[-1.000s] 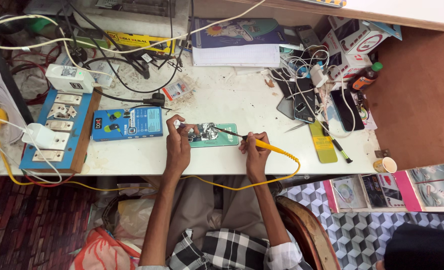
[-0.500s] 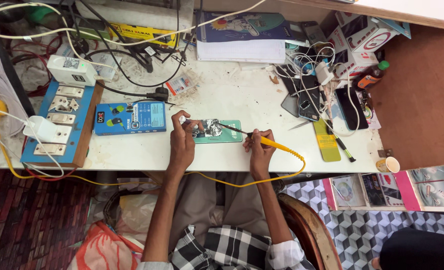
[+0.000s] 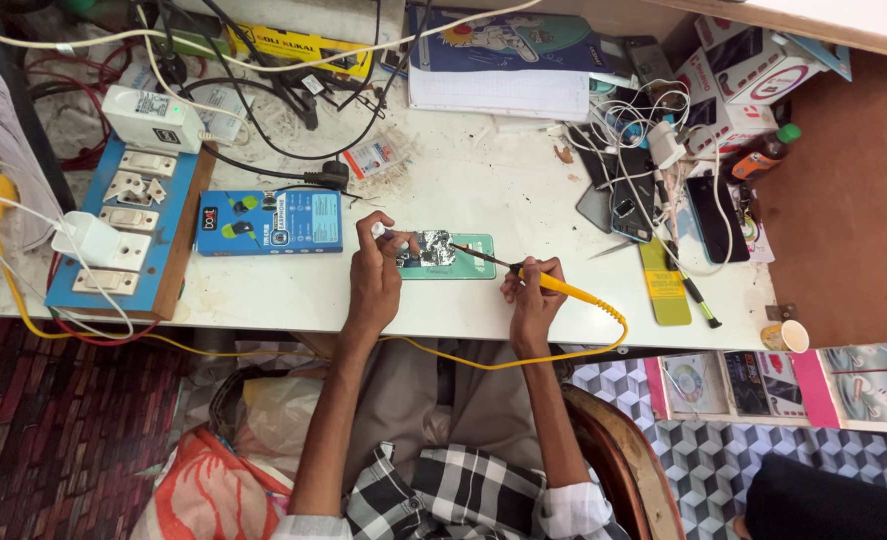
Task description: The person uses a soldering iron to apply heat to a green circuit board while holding a solder wire. They repeatedly touch the iron to different points on the board to solder components.
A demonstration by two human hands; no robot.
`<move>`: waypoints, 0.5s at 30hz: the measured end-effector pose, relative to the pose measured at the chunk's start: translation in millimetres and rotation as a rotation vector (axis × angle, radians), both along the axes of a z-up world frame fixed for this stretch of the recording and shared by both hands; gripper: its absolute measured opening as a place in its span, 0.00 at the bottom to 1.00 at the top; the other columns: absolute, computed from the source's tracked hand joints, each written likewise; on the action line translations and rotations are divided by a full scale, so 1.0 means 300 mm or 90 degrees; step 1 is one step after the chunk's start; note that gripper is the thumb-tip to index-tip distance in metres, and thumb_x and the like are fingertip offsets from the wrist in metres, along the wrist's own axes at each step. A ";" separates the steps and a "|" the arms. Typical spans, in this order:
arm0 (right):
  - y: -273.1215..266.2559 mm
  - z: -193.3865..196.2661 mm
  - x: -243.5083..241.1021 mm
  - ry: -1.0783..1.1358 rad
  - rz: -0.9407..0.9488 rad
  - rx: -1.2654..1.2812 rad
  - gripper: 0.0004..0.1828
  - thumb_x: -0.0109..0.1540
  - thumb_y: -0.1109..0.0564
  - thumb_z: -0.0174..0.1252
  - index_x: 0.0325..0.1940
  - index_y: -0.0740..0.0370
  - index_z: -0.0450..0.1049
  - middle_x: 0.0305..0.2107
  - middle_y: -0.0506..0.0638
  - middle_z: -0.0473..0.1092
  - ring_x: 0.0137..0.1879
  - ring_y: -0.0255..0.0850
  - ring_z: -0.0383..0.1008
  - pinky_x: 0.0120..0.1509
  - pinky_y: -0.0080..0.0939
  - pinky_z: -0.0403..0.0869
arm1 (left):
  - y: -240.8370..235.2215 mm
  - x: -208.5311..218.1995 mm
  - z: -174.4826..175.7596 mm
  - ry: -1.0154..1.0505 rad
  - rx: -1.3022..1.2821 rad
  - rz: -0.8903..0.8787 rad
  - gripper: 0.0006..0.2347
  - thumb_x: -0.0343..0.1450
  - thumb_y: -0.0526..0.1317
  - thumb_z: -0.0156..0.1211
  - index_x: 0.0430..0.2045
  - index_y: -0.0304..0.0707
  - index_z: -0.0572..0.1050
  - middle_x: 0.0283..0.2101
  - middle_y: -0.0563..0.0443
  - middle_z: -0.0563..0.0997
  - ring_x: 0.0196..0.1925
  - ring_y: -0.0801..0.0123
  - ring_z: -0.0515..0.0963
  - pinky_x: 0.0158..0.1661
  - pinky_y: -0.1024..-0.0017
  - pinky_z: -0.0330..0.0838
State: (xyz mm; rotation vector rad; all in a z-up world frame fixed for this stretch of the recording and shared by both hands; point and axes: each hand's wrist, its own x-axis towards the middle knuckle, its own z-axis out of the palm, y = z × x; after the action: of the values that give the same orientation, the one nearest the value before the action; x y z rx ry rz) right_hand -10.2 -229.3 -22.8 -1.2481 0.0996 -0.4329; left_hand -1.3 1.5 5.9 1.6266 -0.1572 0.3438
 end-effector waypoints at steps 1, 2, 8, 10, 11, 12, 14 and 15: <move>0.001 0.002 0.000 -0.003 0.003 0.001 0.14 0.71 0.55 0.56 0.34 0.60 0.61 0.24 0.49 0.66 0.25 0.35 0.69 0.27 0.34 0.66 | 0.000 0.000 0.001 -0.009 -0.006 -0.002 0.10 0.82 0.41 0.43 0.52 0.35 0.58 0.32 0.46 0.81 0.29 0.68 0.74 0.34 0.71 0.68; 0.001 0.004 -0.001 -0.006 0.006 0.003 0.15 0.71 0.55 0.56 0.34 0.60 0.60 0.24 0.49 0.66 0.26 0.35 0.69 0.28 0.34 0.66 | 0.000 -0.001 0.002 -0.018 -0.011 -0.003 0.10 0.82 0.41 0.43 0.52 0.35 0.58 0.32 0.46 0.81 0.29 0.68 0.75 0.35 0.71 0.68; 0.002 0.008 -0.006 -0.004 -0.013 0.003 0.15 0.71 0.55 0.55 0.33 0.59 0.60 0.23 0.50 0.67 0.24 0.34 0.68 0.28 0.33 0.65 | 0.001 -0.007 0.004 -0.032 -0.008 -0.005 0.10 0.83 0.41 0.43 0.53 0.35 0.57 0.32 0.47 0.81 0.29 0.69 0.75 0.34 0.70 0.69; 0.002 0.009 0.000 -0.009 -0.008 0.004 0.15 0.71 0.55 0.55 0.33 0.60 0.60 0.23 0.49 0.66 0.25 0.35 0.68 0.27 0.33 0.65 | 0.002 0.000 0.006 -0.034 -0.007 -0.005 0.10 0.83 0.41 0.42 0.53 0.35 0.57 0.32 0.47 0.81 0.29 0.69 0.75 0.34 0.70 0.68; 0.002 0.009 0.000 -0.009 -0.006 0.000 0.14 0.71 0.56 0.55 0.34 0.60 0.60 0.23 0.48 0.65 0.25 0.35 0.69 0.27 0.33 0.65 | 0.002 0.000 0.007 -0.012 -0.003 -0.004 0.10 0.82 0.41 0.42 0.52 0.35 0.57 0.32 0.47 0.81 0.27 0.69 0.73 0.32 0.70 0.67; 0.001 0.008 -0.001 -0.009 -0.005 -0.004 0.14 0.71 0.56 0.55 0.34 0.60 0.60 0.24 0.48 0.65 0.26 0.35 0.69 0.27 0.33 0.65 | 0.002 -0.001 0.007 0.010 0.000 -0.003 0.10 0.81 0.41 0.42 0.52 0.35 0.57 0.31 0.47 0.81 0.24 0.68 0.71 0.30 0.70 0.66; 0.000 0.006 -0.001 -0.025 0.003 -0.010 0.15 0.71 0.56 0.55 0.34 0.59 0.60 0.23 0.48 0.65 0.25 0.34 0.69 0.27 0.32 0.65 | 0.002 -0.002 0.005 -0.029 0.004 -0.003 0.10 0.82 0.41 0.42 0.52 0.35 0.57 0.32 0.47 0.81 0.27 0.69 0.72 0.31 0.70 0.67; 0.001 0.005 -0.001 -0.033 0.008 -0.012 0.15 0.71 0.56 0.56 0.34 0.59 0.59 0.23 0.49 0.66 0.25 0.34 0.68 0.28 0.32 0.65 | 0.003 -0.003 0.004 -0.047 0.007 -0.003 0.09 0.83 0.41 0.41 0.53 0.35 0.57 0.32 0.47 0.81 0.28 0.69 0.73 0.32 0.70 0.67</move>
State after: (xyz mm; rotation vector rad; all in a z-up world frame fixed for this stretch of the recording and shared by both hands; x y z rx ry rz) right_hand -10.5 -229.0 -21.3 -1.2542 0.0436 -0.4567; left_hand -2.3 2.5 7.2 1.6248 -0.2197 0.4004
